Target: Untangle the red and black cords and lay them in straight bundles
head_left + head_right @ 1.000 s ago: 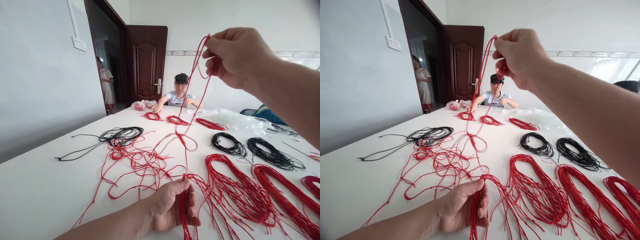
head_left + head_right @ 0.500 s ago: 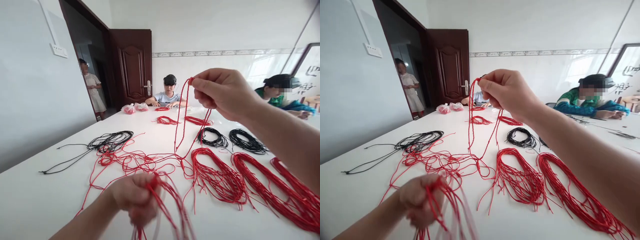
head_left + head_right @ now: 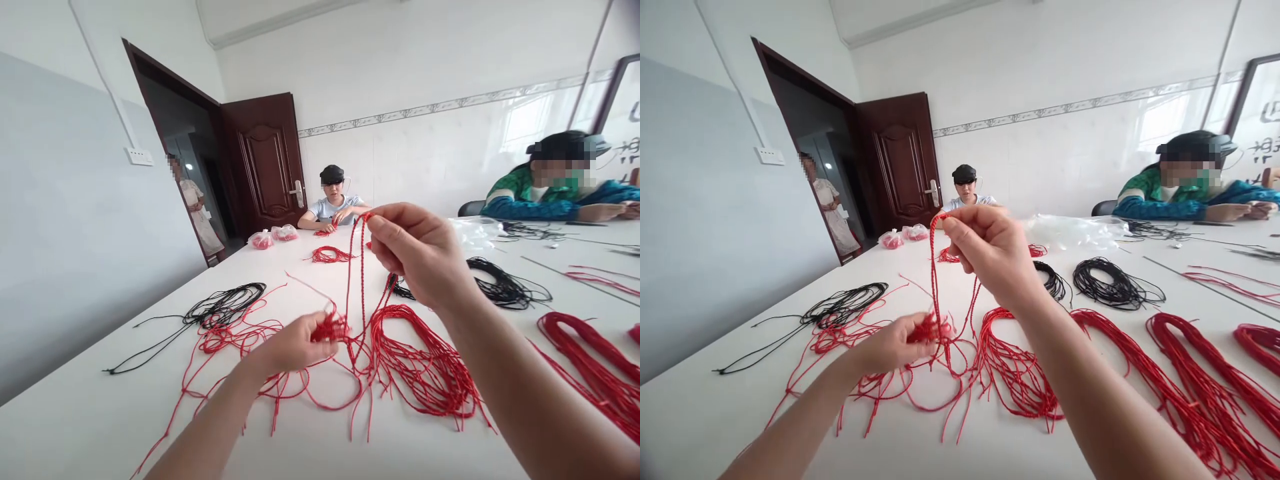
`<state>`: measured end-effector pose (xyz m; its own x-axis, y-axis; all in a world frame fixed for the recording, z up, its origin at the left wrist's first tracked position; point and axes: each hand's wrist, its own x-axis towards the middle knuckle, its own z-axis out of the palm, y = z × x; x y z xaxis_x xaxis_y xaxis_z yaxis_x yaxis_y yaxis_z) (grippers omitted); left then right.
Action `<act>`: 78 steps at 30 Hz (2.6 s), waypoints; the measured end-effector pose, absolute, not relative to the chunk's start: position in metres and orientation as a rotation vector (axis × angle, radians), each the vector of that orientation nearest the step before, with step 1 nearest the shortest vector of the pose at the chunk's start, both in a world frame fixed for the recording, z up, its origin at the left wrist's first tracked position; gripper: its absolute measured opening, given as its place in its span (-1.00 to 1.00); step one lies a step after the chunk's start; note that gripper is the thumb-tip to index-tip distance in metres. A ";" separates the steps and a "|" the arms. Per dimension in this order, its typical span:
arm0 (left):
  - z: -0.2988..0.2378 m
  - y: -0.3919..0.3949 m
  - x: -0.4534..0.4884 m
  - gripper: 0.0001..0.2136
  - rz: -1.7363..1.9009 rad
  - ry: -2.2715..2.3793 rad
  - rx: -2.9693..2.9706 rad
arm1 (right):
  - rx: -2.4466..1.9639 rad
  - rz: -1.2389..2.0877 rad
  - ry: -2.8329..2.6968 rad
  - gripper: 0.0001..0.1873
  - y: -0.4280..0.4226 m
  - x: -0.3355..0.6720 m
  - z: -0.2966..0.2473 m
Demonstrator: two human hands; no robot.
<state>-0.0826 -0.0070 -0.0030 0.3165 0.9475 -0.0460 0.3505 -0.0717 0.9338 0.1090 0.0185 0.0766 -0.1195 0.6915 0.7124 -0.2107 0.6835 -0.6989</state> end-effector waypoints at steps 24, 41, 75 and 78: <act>-0.017 0.008 -0.112 -0.76 1.724 1.264 1.136 | -0.818 0.987 -1.808 -0.88 0.052 0.098 0.035; -0.021 0.006 -0.110 -0.81 1.543 1.377 1.307 | -0.995 0.864 -2.388 -0.77 0.040 0.067 0.003; 0.000 0.024 -0.195 -0.74 1.843 1.171 0.805 | -0.400 0.985 -0.787 -0.88 0.069 0.132 0.066; -0.011 0.029 -0.183 -0.71 1.789 1.298 1.017 | -0.498 1.062 -0.901 -0.90 0.069 0.128 0.062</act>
